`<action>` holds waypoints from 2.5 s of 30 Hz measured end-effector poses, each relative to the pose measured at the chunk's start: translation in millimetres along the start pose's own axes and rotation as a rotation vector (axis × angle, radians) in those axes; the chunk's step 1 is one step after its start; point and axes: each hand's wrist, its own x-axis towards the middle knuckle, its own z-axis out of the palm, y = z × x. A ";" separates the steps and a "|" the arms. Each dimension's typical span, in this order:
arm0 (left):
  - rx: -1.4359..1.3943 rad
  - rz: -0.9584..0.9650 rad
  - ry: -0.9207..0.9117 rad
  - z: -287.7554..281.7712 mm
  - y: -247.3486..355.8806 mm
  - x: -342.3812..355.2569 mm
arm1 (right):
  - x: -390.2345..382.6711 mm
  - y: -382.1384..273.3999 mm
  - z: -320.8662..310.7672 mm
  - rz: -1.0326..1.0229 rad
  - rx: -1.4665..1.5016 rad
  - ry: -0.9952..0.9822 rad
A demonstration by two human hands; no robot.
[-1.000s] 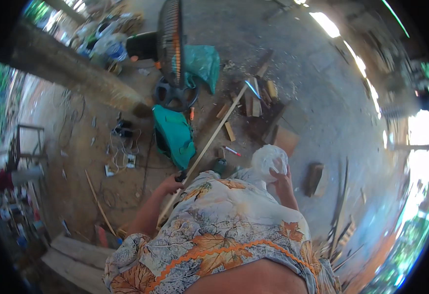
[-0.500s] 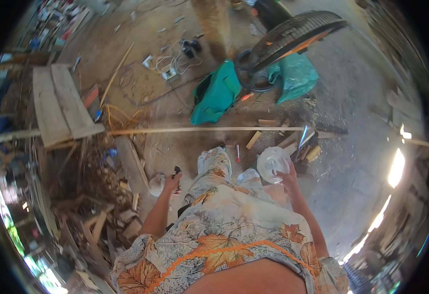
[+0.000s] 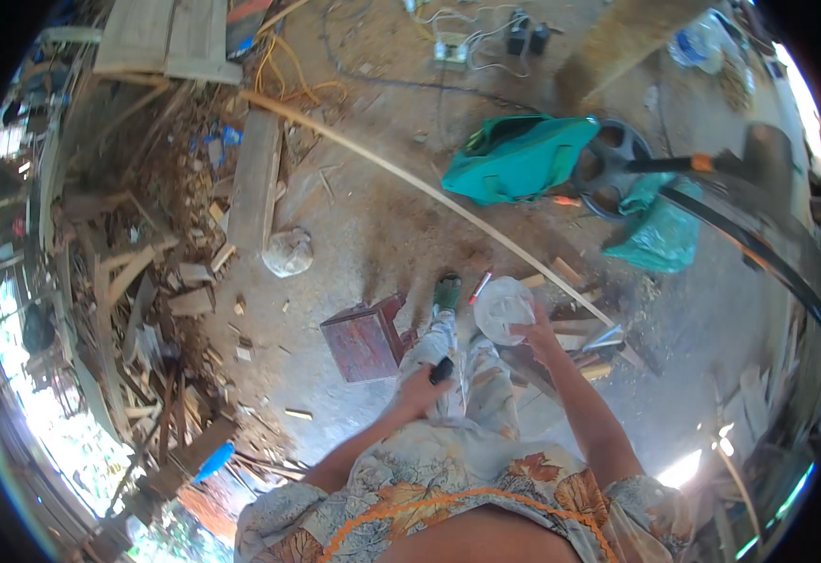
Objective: Using a small knife to carve or shave down a piece of wood held between the feet.
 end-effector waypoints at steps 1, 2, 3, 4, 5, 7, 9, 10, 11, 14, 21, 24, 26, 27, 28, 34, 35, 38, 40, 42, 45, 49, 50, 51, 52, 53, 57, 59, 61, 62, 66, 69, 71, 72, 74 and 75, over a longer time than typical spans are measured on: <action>-0.009 -0.043 0.001 15.2 0.2 -0.6 | 26.3 4.1 10.7 -0.028 -0.005 -0.043; 0.117 0.052 0.128 35.4 -10.8 -4.8 | 57.5 11.5 23.1 -0.006 -0.022 -0.057; 0.071 0.114 0.114 38.3 -8.5 -7.0 | 90.7 21.8 29.9 0.044 -0.092 -0.065; 0.052 0.094 0.112 38.8 -8.8 -7.1 | 124.1 33.7 37.4 0.094 -0.163 -0.078; -0.004 0.125 0.143 38.4 -8.7 -5.2 | 156.8 45.7 44.4 0.110 -0.182 -0.083; -0.072 0.128 0.186 42.8 -14.1 -2.6 | 221.1 75.0 64.6 0.053 -0.262 -0.185; -0.183 0.178 0.317 50.6 -19.5 -2.2 | 266.7 86.8 99.2 0.061 -0.370 -0.198; -0.218 0.160 0.291 52.1 -22.5 -1.8 | 286.9 94.6 118.6 0.053 -0.466 -0.194; -0.250 0.139 0.320 51.1 -20.0 -3.1 | 305.7 105.9 134.9 0.075 -0.473 -0.207; -0.330 0.098 0.334 72.2 -39.3 21.5 | 368.3 139.6 147.6 0.133 -0.595 -0.178; -0.358 -0.043 0.391 103.9 -72.7 35.6 | 443.3 229.7 162.2 -0.059 -0.417 -0.312; -0.367 -0.068 0.402 118.0 -83.7 28.1 | 447.6 245.9 143.5 -0.039 -0.629 -0.234; -0.357 -0.069 0.419 119.4 -84.7 26.4 | 448.9 245.0 133.7 -0.107 -0.655 -0.329; -0.356 -0.059 0.424 118.8 -82.9 26.3 | 450.1 241.9 127.9 -0.118 -0.659 -0.316; -0.357 -0.045 0.428 118.3 -80.1 26.5 | 451.3 236.9 121.4 -0.174 -0.806 -0.306; -0.338 0.070 0.449 101.7 -59.2 12.5 | 389.4 184.4 118.4 -0.205 -1.078 -0.059; -0.337 0.096 0.455 97.8 -53.9 9.9 | 371.3 168.1 114.7 -0.229 -1.107 0.031; -0.314 0.103 0.426 74.2 -39.4 -3.5 | 314.9 148.4 94.4 -0.360 -1.173 0.173; -0.296 0.075 0.394 66.1 -43.1 -9.1 | 251.9 138.3 92.2 -0.296 -1.199 0.207; -0.374 -0.028 0.297 72.0 -45.6 -10.1 | 203.7 153.8 43.2 -0.362 -1.173 0.280; -0.394 -0.149 0.317 61.2 -40.8 -13.8 | 117.9 157.4 20.7 -0.018 -0.875 0.010; -0.475 -0.219 0.092 45.7 -36.9 -4.1 | -18.7 90.0 61.6 0.181 -0.750 -0.282; -0.388 -0.253 0.046 37.8 -25.2 -6.7 | -45.7 70.2 76.9 0.202 -0.726 -0.313; -0.157 -0.167 0.102 41.4 -20.1 -4.8 | -66.9 56.0 88.3 0.163 -0.709 -0.302; -0.130 -0.128 0.113 36.6 -6.3 -2.2 | -84.2 44.7 96.1 0.131 -0.651 -0.262; -0.185 -0.028 0.079 31.5 7.8 0.3 | -95.2 36.6 100.6 0.099 -0.590 -0.224; -0.380 0.339 -0.126 24.0 58.3 -8.5 | -97.7 64.0 72.7 -0.194 -0.457 0.012; -0.474 0.504 -0.268 26.8 81.3 -15.3 | -105.5 61.1 50.7 -0.189 -0.348 0.028; -0.596 0.622 -0.399 25.0 92.4 -27.0 | -108.1 66.4 37.0 -0.259 -0.269 0.064; -0.584 0.618 -0.404 20.2 97.9 -29.0 | -109.6 73.2 33.4 -0.259 -0.257 0.066; -0.534 0.390 -0.522 27.9 63.1 -16.8 | -100.4 98.0 23.3 -0.321 -0.368 0.126; -0.423 0.345 -0.327 34.6 18.8 30.1 | -127.4 99.4 14.6 -0.262 -0.579 -0.011; -0.232 0.131 -0.142 -29.3 73.7 -3.3 | -147.0 118.2 -16.8 -0.120 -0.707 -0.010; -0.266 0.092 0.167 -20.7 30.1 7.0 | -146.8 125.8 -16.8 -0.087 -0.838 -0.060; -0.416 -0.183 0.216 -14.5 -21.5 38.9 | -142.3 219.5 -86.1 -0.104 -0.489 -0.296; -0.536 -0.353 0.177 -20.1 -40.2 42.4 | -150.0 221.2 -79.2 -0.055 -0.503 -0.338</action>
